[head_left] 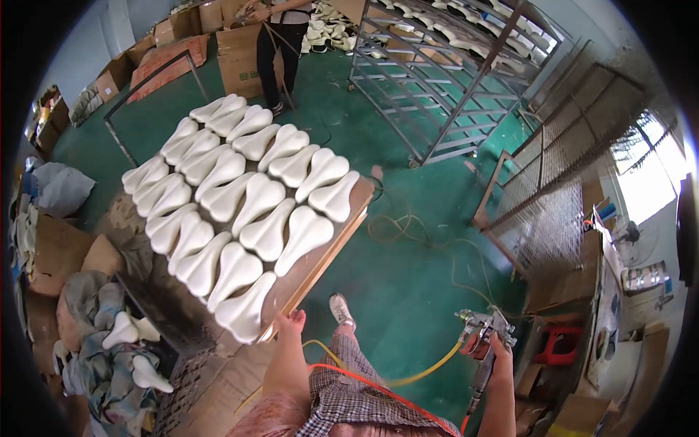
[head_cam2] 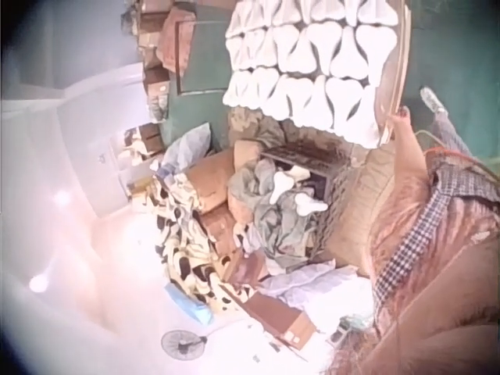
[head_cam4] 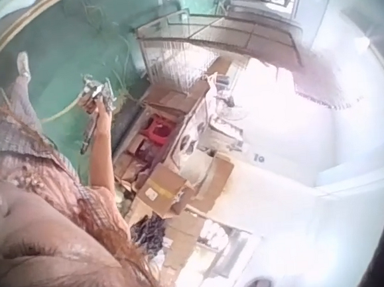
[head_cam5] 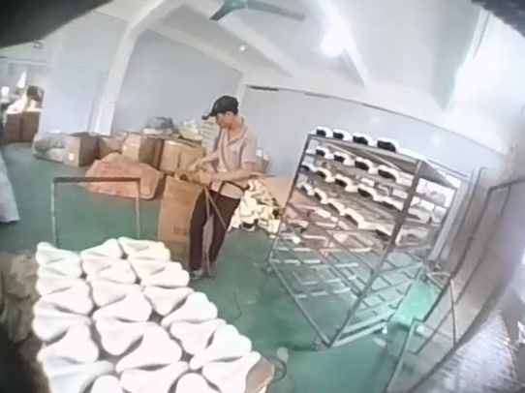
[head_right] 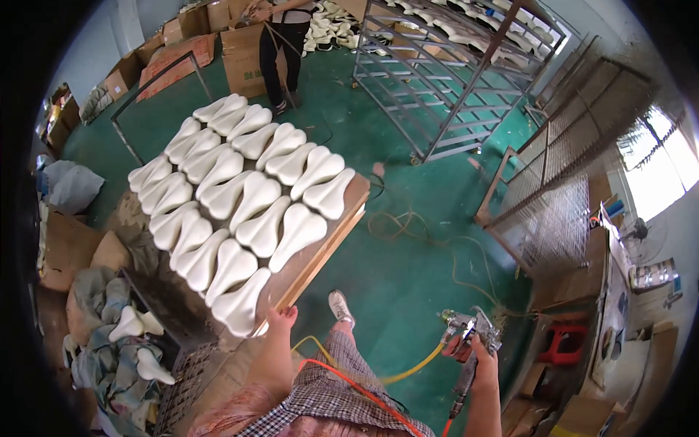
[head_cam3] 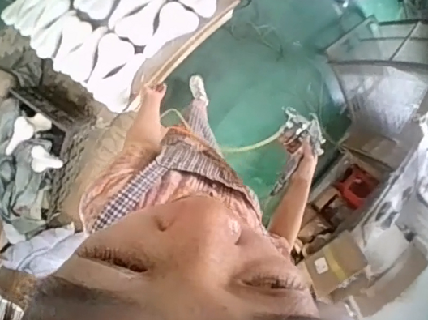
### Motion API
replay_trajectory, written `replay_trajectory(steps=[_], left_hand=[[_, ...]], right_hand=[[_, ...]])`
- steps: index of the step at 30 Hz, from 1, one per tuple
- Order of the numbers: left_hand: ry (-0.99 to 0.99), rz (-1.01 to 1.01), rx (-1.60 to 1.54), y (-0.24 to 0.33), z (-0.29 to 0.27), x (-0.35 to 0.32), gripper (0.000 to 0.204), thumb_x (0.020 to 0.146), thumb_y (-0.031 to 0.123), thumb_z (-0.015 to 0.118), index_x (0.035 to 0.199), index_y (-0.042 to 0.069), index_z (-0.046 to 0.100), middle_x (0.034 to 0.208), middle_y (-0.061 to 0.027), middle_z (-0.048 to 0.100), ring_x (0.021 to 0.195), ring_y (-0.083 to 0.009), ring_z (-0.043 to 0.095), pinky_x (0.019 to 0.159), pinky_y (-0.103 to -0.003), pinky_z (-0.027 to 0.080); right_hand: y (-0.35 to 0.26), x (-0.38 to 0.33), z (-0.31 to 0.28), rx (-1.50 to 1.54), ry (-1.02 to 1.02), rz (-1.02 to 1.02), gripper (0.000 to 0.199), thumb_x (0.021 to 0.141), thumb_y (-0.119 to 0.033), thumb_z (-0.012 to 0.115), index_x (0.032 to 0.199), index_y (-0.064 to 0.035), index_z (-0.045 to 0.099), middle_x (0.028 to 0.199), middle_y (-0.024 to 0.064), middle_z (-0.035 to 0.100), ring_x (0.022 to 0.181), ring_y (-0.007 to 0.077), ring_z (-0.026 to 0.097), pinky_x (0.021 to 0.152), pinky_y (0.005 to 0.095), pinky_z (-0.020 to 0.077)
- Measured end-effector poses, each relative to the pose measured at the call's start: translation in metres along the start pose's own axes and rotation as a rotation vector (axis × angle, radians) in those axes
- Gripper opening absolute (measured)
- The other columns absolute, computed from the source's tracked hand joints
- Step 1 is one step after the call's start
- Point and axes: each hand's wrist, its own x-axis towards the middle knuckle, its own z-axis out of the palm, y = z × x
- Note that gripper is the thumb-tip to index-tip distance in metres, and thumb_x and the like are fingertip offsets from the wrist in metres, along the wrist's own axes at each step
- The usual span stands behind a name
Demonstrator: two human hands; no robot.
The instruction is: Spraying a coating or adhesive onto bicycle seat components using a spray gun in a workshop.
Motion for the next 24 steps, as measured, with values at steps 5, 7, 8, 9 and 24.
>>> replay_trajectory(steps=[5,7,8,9,24], left_hand=[[0.237,0.053,-0.363,-0.028,0.054,0.037,0.041,0.079,0.045,0.047,0.101,0.010,0.047,0.093,-0.0096,0.051,0.080,-0.0287,0.052,0.067,-0.042,0.045],[0.179,0.132,-0.287,-0.023,0.056,0.046,0.049,0.074,0.052,0.046,0.098,0.010,0.053,0.094,-0.0097,0.054,0.082,-0.0270,0.052,0.073,-0.042,0.043],[0.199,0.160,-0.306,-0.013,0.055,0.051,0.049,0.074,0.052,0.046,0.098,0.010,0.053,0.094,-0.0097,0.054,0.082,-0.0270,0.052,0.073,-0.042,0.043],[0.241,0.155,-0.358,-0.019,0.058,0.049,0.050,0.075,0.055,0.044,0.096,0.011,0.054,0.093,-0.0093,0.055,0.081,-0.0264,0.052,0.075,-0.041,0.043],[0.354,0.287,-0.384,-0.034,0.095,-0.033,0.052,0.082,0.056,0.038,0.092,0.008,0.057,0.077,-0.0049,0.057,0.074,-0.0216,0.054,0.071,-0.035,0.046]], right_hand=[[-0.025,0.114,0.019,-0.012,-0.006,0.113,0.029,0.089,-0.024,0.049,0.105,0.0002,0.053,0.084,0.0143,0.062,0.070,0.0265,0.062,0.065,0.0358,0.0512],[-0.040,0.156,0.041,0.004,-0.064,0.144,0.029,0.089,-0.025,0.049,0.104,-0.0001,0.053,0.084,0.0141,0.062,0.069,0.0263,0.062,0.065,0.0357,0.0513],[-0.047,0.176,0.052,0.027,-0.099,0.158,0.029,0.089,-0.025,0.050,0.103,-0.0004,0.054,0.083,0.0139,0.062,0.069,0.0260,0.062,0.064,0.0356,0.0514],[-0.054,0.193,0.060,0.019,-0.101,0.183,0.029,0.089,-0.025,0.050,0.103,-0.0004,0.054,0.083,0.0139,0.062,0.069,0.0260,0.062,0.064,0.0356,0.0514],[-0.112,0.321,0.110,-0.147,-0.460,0.235,0.024,0.088,-0.017,0.048,0.100,0.0025,0.054,0.084,0.0140,0.062,0.074,0.0261,0.062,0.069,0.0401,0.0513]])
